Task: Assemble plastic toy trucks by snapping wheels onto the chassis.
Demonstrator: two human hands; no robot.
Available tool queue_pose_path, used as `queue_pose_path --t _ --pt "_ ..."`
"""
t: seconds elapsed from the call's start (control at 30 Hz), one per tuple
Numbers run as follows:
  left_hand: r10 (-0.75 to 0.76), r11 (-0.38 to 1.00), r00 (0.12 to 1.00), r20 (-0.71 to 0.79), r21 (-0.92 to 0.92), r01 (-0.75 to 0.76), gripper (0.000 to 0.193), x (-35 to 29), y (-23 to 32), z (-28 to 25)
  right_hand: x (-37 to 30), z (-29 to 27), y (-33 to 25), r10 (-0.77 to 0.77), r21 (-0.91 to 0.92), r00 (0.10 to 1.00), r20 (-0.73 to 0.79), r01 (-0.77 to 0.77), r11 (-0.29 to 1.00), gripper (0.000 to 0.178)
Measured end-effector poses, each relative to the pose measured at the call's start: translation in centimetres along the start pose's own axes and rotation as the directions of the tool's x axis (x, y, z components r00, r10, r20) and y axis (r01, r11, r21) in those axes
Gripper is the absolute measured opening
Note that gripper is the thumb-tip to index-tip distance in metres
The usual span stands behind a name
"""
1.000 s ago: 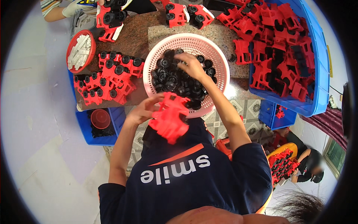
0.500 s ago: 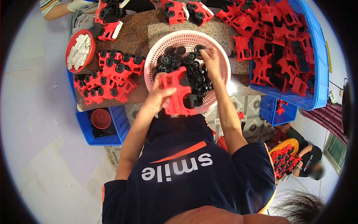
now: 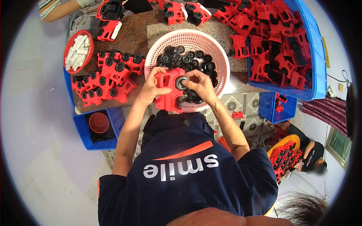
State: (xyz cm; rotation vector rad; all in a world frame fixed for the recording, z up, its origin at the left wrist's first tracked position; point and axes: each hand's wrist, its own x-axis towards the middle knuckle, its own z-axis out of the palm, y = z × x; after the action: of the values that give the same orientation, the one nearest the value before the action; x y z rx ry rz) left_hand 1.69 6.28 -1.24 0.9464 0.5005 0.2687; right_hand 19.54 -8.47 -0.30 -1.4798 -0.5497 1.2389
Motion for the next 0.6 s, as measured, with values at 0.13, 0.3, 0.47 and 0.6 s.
queue_pose_path --t 0.13,0.3,0.47,0.6 --pt "-0.127 0.988 0.987 0.094 -0.073 0.134 0.09 -1.0 -0.4 -0.6 -0.5 1.1 1.5 0.101 0.345 0.972 0.213 -0.171 0.923 0.078" --pt "-0.233 0.965 0.959 -0.161 0.082 0.248 0.101 -3.6 0.2 2.6 -2.3 2.5 2.3 -0.052 0.182 0.977 0.207 0.013 0.983 0.074" --pt "-0.214 0.97 0.922 -0.324 0.039 0.239 0.092 -4.5 -1.7 1.6 1.6 0.9 1.5 0.067 0.062 0.848 0.526 -0.117 0.991 0.072" --pt "-0.164 0.986 0.854 -0.495 -0.098 0.133 0.082 -4.1 -2.3 1.4 14.6 0.3 6.8 0.197 -0.186 0.968 -0.153 -0.224 0.957 0.05"
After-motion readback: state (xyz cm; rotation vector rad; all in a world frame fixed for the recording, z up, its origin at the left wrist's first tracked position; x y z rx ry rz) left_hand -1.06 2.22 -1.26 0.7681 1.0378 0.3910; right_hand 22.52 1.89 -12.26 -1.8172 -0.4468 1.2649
